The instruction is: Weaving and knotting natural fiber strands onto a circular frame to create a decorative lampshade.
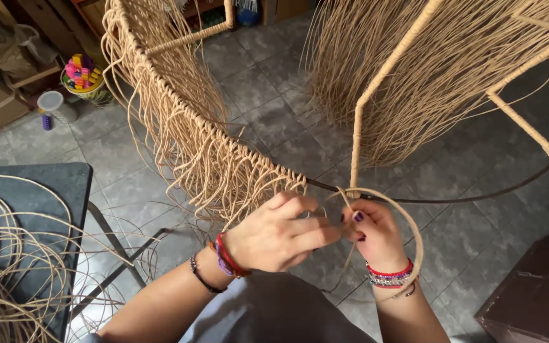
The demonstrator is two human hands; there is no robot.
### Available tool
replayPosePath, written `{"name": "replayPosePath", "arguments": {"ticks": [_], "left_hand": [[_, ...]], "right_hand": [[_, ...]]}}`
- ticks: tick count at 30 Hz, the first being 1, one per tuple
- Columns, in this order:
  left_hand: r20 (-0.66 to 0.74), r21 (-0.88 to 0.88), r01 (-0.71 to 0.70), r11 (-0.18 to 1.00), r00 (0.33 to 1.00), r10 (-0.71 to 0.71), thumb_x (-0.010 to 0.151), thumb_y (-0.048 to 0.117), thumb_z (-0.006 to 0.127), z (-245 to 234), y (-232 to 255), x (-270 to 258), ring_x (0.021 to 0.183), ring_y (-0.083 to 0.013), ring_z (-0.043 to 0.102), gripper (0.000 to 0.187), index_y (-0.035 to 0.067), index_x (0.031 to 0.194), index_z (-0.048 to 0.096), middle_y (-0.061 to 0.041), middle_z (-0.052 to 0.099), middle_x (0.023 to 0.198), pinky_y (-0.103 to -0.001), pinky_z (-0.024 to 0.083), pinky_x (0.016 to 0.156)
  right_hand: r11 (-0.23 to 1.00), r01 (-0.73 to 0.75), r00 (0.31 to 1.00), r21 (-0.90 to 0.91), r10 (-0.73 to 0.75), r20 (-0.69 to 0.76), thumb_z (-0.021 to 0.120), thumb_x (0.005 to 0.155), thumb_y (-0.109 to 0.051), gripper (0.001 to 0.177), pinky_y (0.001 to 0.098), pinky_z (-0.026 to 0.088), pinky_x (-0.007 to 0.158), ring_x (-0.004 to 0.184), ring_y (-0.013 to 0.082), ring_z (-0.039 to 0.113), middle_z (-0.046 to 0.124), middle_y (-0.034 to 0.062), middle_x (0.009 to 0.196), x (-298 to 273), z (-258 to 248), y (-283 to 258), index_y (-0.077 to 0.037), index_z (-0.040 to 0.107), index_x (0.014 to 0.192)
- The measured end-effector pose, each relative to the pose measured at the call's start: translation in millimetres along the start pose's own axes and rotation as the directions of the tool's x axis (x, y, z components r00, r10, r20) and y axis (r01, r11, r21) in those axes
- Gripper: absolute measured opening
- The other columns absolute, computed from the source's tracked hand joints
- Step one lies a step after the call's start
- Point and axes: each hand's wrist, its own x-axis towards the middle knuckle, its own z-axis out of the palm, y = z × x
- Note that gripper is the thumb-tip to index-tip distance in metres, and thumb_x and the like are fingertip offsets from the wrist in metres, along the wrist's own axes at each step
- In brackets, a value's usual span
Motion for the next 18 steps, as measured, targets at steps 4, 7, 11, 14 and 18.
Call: {"name": "replayPosePath", "arguments": {"ticks": [4, 7, 11, 14, 18], "left_hand": [[-0.1, 0.158, -0.007, 0.987, 0.995, 0.023, 0.083, 0.017, 0.065, -36, -35, -38, 0.082, -0.0303, 0.05, 0.005, 0.022, 0.082, 0.067, 0.0, 0.057, 0.077, -0.041, 0.042, 0.076], [-0.144, 0.418, 0.362, 0.833, 0.932, -0.332, 0.082, 0.022, 0.075, -64, -40, -41, 0.079, -0.024, 0.055, 0.007, 0.025, 0.086, 0.07, 0.008, 0.053, 0.056, -0.039, 0.039, 0.079], [-0.127, 0.359, 0.426, 0.83, 0.904, -0.409, 0.088, 0.022, 0.074, -35, -24, 2, 0.081, -0.0197, 0.058, 0.013, 0.021, 0.101, 0.073, 0.006, 0.06, 0.069, -0.035, 0.041, 0.078], [-0.039, 0.199, 0.197, 0.96, 0.98, -0.194, 0.098, 0.018, 0.063, -2, -9, 33, 0.091, -0.023, 0.06, 0.016, 0.015, 0.11, 0.073, -0.004, 0.075, 0.106, -0.035, 0.045, 0.077], [-0.057, -0.016, 0.102, 0.995, 0.993, -0.103, 0.101, 0.015, 0.036, -8, -38, -12, 0.088, -0.0288, 0.059, 0.037, 0.009, 0.108, 0.072, -0.011, 0.069, 0.105, -0.04, 0.046, 0.073]], "right_hand": [[0.998, -0.024, 0.999, -0.064, 0.022, -0.028, 0.057, 0.098, -0.007, 0.023, 0.0187, 0.025, 0.043, 0.048, 0.0031, 0.026, 0.03, -0.0009, 0.055, 9, 15, -10, 0.011, 0.06, 0.083], [0.997, -0.031, 0.998, -0.073, 0.028, -0.047, 0.06, 0.095, -0.006, 0.02, 0.021, 0.024, 0.041, 0.046, 0.0041, 0.025, 0.035, 0.0029, 0.056, 13, 11, -5, 0.011, 0.062, 0.086], [0.991, -0.07, 0.995, -0.114, 0.061, -0.077, 0.06, 0.094, -0.005, 0.021, 0.0186, 0.023, 0.044, 0.048, 0.002, 0.026, 0.03, -0.0024, 0.057, 15, 12, 0, 0.012, 0.061, 0.082], [0.995, -0.032, 0.999, -0.092, 0.028, -0.038, 0.061, 0.096, -0.005, 0.022, 0.0189, 0.026, 0.044, 0.05, 0.0039, 0.029, 0.038, 0.0022, 0.058, 14, 4, 8, 0.015, 0.064, 0.088], [1.0, -0.029, 0.999, -0.009, 0.028, -0.043, 0.06, 0.097, -0.001, 0.018, 0.0166, 0.029, 0.046, 0.053, 0.0031, 0.031, 0.041, 0.0035, 0.064, 16, -4, 22, 0.015, 0.064, 0.091]]}}
